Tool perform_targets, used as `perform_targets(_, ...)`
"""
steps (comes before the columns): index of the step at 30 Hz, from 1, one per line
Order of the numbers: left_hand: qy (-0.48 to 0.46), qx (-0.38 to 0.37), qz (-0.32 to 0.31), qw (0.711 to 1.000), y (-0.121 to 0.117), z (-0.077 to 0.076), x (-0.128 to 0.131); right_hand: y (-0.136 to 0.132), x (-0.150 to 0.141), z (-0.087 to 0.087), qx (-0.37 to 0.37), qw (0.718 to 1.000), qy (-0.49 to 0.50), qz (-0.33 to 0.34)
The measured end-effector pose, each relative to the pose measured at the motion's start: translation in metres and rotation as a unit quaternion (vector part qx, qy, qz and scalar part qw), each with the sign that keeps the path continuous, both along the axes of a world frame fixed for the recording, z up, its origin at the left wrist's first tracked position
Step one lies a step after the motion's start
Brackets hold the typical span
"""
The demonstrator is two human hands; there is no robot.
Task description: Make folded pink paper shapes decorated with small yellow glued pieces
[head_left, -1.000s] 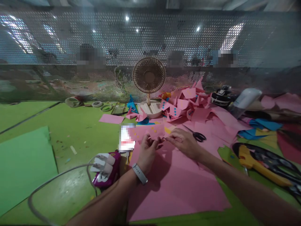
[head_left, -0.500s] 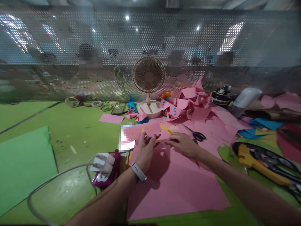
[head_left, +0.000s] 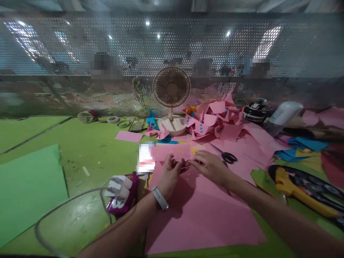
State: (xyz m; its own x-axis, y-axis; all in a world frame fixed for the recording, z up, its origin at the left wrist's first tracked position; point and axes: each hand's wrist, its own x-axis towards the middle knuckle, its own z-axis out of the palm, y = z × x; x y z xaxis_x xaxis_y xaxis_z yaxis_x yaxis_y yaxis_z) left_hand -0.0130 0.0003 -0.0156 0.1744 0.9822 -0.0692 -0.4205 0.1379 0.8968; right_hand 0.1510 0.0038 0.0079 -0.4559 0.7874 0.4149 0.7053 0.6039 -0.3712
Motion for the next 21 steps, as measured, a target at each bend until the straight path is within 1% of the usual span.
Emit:
perform_targets(3,-0.010,-0.009,0.002,1.000,-0.001,0.001,0.000,0.001,0.004,0.008,-0.001,0.998,0.054,-0.035)
perform_targets(5,0.000,-0.017,0.002,1.000,-0.002,0.002,-0.001,0.001,0.006,0.013,-0.025,0.992,0.114,-0.044)
perform_targets(6,0.012,-0.022,0.000,1.000,-0.002,0.003,-0.001,0.001,0.006,0.016,-0.052,0.987,0.143,-0.043)
perform_targets(8,0.040,-0.027,-0.008,0.999,-0.002,0.004,-0.001,0.001,0.006,0.018,-0.140,0.970,0.193,-0.036)
perform_targets(11,0.065,-0.016,-0.012,0.998,-0.002,0.005,0.000,0.001,0.003,0.017,-0.287,0.926,0.244,-0.028)
perform_targets(13,0.071,-0.008,-0.005,0.997,-0.002,0.005,0.001,0.001,0.002,0.014,-0.334,0.902,0.271,-0.022)
perform_targets(14,0.072,-0.006,0.002,0.997,-0.001,0.004,0.001,0.001,0.002,0.012,-0.342,0.897,0.281,-0.019)
perform_targets(16,0.068,-0.002,0.013,0.998,-0.001,0.003,0.001,0.002,0.003,0.008,-0.341,0.896,0.283,-0.015)
perform_targets(19,0.061,0.012,0.022,0.998,-0.001,0.003,0.000,0.001,0.005,0.005,-0.330,0.909,0.252,-0.025)
perform_targets(21,0.062,0.020,0.028,0.997,-0.001,0.003,-0.001,0.001,0.006,0.007,-0.313,0.921,0.227,-0.041)
